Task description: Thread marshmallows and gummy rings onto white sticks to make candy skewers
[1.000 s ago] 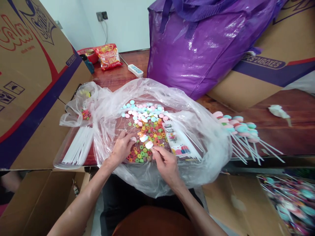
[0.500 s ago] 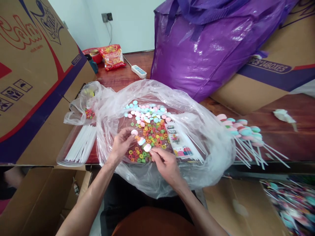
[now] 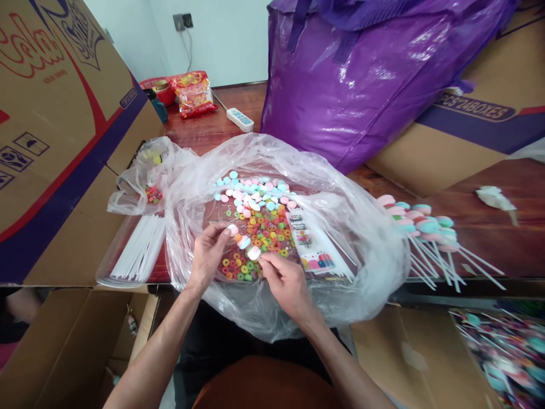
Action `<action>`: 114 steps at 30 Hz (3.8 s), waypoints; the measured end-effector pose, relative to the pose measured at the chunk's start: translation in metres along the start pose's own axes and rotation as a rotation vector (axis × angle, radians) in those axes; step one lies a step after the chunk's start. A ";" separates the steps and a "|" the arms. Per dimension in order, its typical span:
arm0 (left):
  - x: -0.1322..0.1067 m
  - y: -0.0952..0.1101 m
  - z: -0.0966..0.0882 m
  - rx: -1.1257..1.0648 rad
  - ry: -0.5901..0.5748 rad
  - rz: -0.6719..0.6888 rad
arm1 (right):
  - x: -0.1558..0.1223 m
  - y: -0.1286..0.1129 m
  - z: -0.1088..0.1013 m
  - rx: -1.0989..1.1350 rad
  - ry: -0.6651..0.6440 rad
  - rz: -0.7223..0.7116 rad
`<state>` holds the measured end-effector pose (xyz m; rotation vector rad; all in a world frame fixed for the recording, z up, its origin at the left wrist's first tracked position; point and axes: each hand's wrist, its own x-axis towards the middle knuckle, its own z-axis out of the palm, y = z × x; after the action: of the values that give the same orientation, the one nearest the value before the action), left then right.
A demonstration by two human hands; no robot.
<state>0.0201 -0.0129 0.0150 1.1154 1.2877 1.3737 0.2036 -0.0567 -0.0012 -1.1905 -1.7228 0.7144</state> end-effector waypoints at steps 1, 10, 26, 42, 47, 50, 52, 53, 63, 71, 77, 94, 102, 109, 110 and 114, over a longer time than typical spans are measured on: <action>0.000 -0.001 0.001 0.000 0.010 0.003 | 0.000 0.000 0.000 -0.001 0.003 0.001; -0.002 -0.004 0.004 0.065 0.046 -0.008 | -0.001 0.001 0.002 -0.019 0.009 0.007; -0.010 -0.021 0.014 0.107 0.101 -0.033 | -0.007 0.003 0.013 -0.172 0.072 -0.107; -0.013 -0.022 0.014 0.468 -0.016 0.221 | -0.002 0.000 0.022 -0.177 0.063 -0.027; -0.014 -0.026 0.017 0.460 -0.045 0.226 | 0.001 0.003 0.027 -0.205 0.113 -0.006; -0.015 -0.026 0.019 0.412 -0.044 0.178 | 0.003 0.004 0.029 -0.186 0.144 0.008; -0.017 -0.023 0.020 0.361 -0.024 0.115 | 0.003 0.003 0.029 -0.173 0.167 0.026; -0.018 -0.021 0.019 0.341 -0.008 0.083 | 0.003 0.001 0.028 -0.169 0.167 0.030; -0.011 -0.004 0.013 0.469 -0.036 0.016 | -0.008 -0.005 -0.026 -0.263 0.034 0.018; -0.005 -0.012 -0.044 0.730 -0.139 0.072 | 0.007 0.042 -0.167 -0.668 0.523 0.225; -0.006 -0.041 -0.083 0.934 -0.164 0.338 | 0.025 0.065 -0.216 -1.070 0.379 0.676; -0.021 -0.016 -0.042 0.915 -0.200 0.373 | 0.018 0.052 -0.074 -0.881 0.193 0.278; -0.027 -0.003 -0.022 1.004 -0.397 0.359 | 0.024 0.065 -0.099 -1.006 0.065 0.465; -0.023 -0.011 -0.001 0.916 -0.438 0.420 | 0.026 0.062 -0.091 -1.010 -0.001 0.484; -0.018 -0.013 0.005 0.887 -0.410 0.423 | 0.027 0.062 -0.090 -1.001 -0.006 0.495; 0.008 -0.013 0.025 0.702 -0.291 0.416 | 0.029 0.057 -0.091 -0.973 -0.031 0.567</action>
<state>0.0439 -0.0007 0.0029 2.0730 1.4030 0.9853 0.3053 -0.0113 0.0004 -2.3967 -1.8031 0.1514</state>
